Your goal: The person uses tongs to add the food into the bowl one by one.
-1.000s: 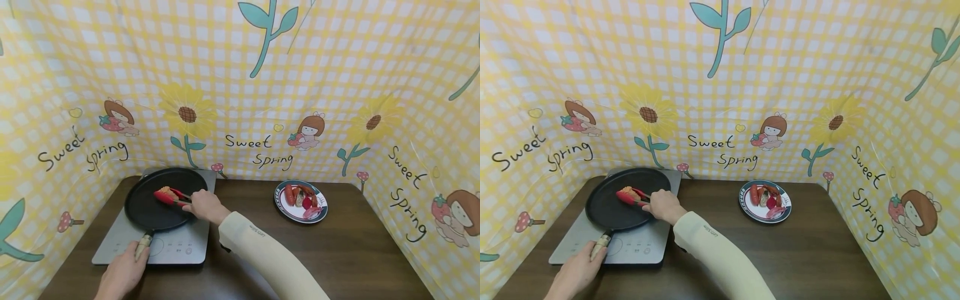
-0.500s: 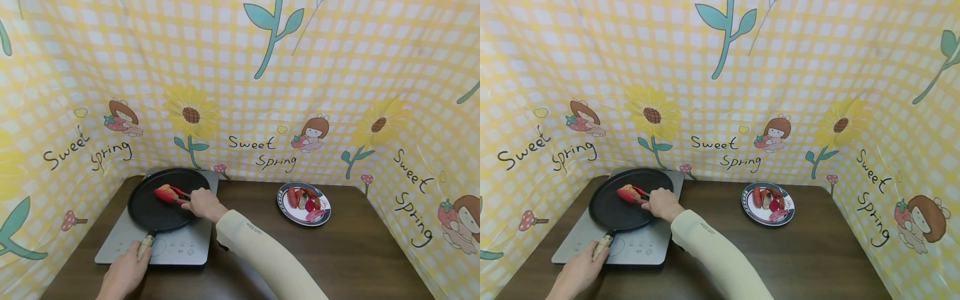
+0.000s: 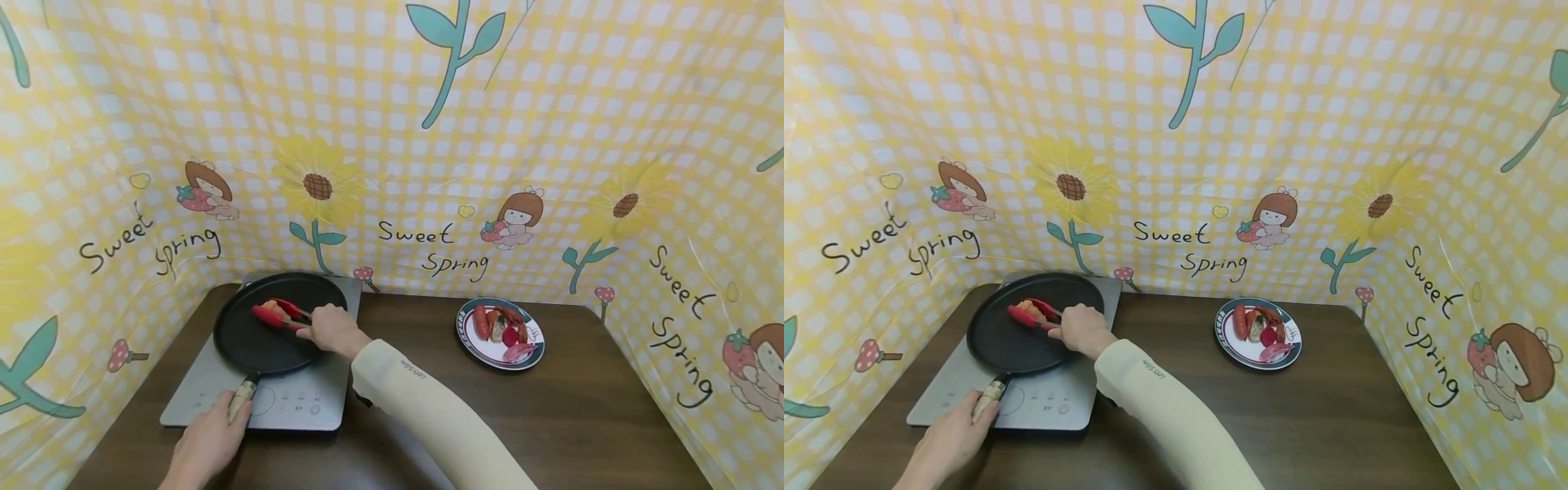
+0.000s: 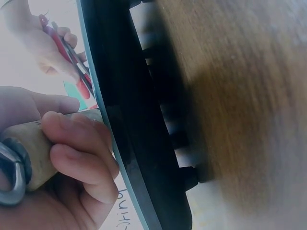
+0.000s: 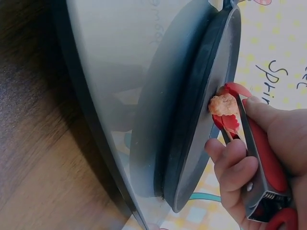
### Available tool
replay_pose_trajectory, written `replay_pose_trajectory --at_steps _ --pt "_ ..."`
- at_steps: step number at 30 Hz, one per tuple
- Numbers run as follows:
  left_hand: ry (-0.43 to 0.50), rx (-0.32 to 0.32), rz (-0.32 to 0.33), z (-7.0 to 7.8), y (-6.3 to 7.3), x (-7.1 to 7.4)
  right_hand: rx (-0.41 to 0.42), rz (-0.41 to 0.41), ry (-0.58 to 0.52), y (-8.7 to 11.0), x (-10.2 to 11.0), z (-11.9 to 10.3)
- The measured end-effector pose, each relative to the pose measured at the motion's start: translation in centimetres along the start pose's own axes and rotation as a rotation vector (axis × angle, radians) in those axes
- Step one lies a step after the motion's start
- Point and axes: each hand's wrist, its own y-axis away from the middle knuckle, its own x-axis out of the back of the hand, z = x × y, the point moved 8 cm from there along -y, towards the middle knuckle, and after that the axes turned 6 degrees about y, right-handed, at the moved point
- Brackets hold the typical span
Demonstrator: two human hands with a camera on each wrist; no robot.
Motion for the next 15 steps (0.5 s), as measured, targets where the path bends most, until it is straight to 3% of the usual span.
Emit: replay_pose_trajectory --at_steps 8,15 --pt "0.017 0.023 -0.046 -0.2 0.1 -0.5 0.000 -0.009 0.009 0.6 -0.2 0.4" --pt "0.010 -0.008 -0.031 -0.1 0.0 0.0 -0.012 0.034 -0.014 0.9 0.9 1.4"
